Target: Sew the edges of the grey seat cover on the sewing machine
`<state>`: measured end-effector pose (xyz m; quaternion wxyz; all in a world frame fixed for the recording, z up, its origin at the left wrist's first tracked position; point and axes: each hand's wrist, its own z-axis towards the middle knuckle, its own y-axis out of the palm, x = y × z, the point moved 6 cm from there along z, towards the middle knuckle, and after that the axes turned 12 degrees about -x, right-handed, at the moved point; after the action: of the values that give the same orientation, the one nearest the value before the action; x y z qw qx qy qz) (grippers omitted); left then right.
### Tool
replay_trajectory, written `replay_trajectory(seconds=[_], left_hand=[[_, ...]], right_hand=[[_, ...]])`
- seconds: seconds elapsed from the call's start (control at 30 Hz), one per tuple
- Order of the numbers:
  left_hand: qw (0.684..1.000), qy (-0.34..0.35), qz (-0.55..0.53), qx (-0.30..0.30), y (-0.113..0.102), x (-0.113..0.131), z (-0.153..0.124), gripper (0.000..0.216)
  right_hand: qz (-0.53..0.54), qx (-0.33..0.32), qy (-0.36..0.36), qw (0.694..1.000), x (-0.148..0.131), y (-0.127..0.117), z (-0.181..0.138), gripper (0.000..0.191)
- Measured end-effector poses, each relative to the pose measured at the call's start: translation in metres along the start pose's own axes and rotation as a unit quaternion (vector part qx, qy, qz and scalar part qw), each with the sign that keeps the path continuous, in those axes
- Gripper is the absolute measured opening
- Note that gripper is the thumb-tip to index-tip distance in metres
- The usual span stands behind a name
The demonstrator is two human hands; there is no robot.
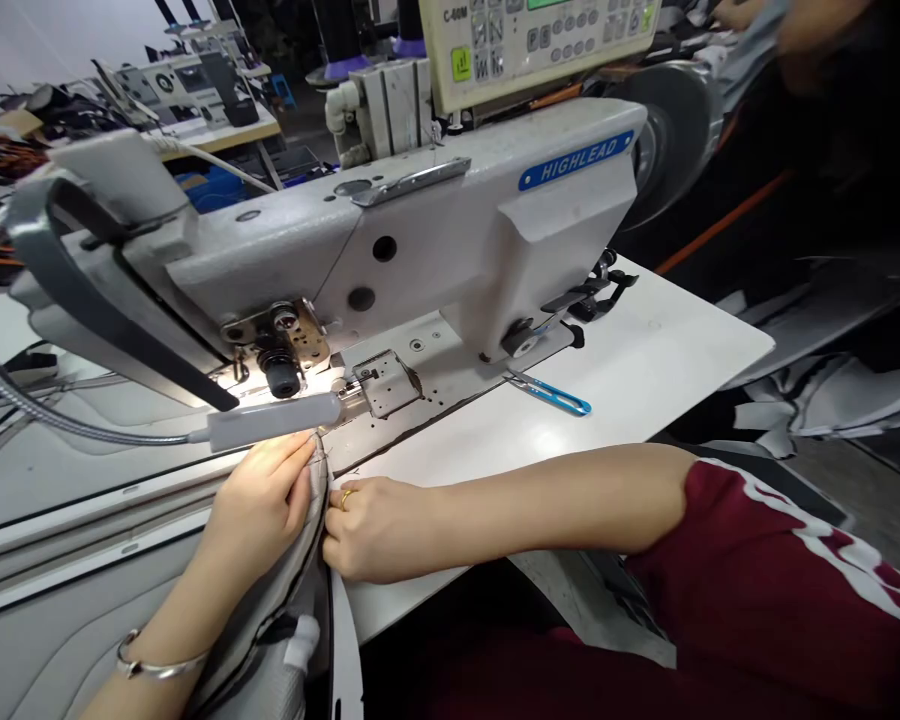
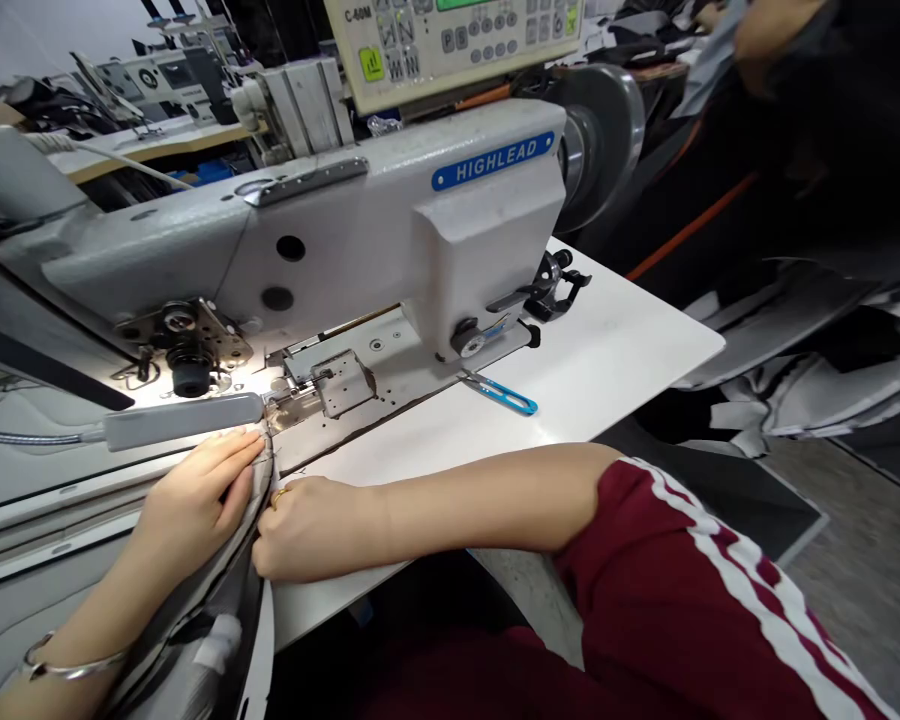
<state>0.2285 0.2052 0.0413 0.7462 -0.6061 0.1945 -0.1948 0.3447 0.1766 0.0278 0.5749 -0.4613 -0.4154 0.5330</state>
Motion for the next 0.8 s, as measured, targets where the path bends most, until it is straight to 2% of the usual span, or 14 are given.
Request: replay_trajectory(seconds=[0.2,0.43,0.6,0.7,0.8], left_hand=[[0.998,-0.055,0.016,-0.011,0.006,-0.007,0.009,0.035],[0.998,-0.055,0.025,0.008,0.006,-0.017,0.016,0.027],[0.999,-0.043,0.000,0.013,0.001,-0.010,0.022,0.029],[0.998,-0.060,-0.013,-0.027,-0.020,-0.001,0.001,0.025],[0.988,-0.122,-0.057,-0.073,-0.054,0.008,-0.052,0.029]], right_hand=[[-0.023,0.022,-0.013,0.999,0.009,-0.002,0.003,0.025],[-0.027,0.090,-0.002,0.996,0.019,0.001,-0.001,0.020],[-0.002,0.137,-0.005,0.991,0.021,0.000,-0.001,0.021],[0.044,0.176,-0.044,0.982,0.008,-0.003,-0.005,0.025],[0.087,0.152,-0.097,0.980,-0.008,0.003,-0.011,0.023]])
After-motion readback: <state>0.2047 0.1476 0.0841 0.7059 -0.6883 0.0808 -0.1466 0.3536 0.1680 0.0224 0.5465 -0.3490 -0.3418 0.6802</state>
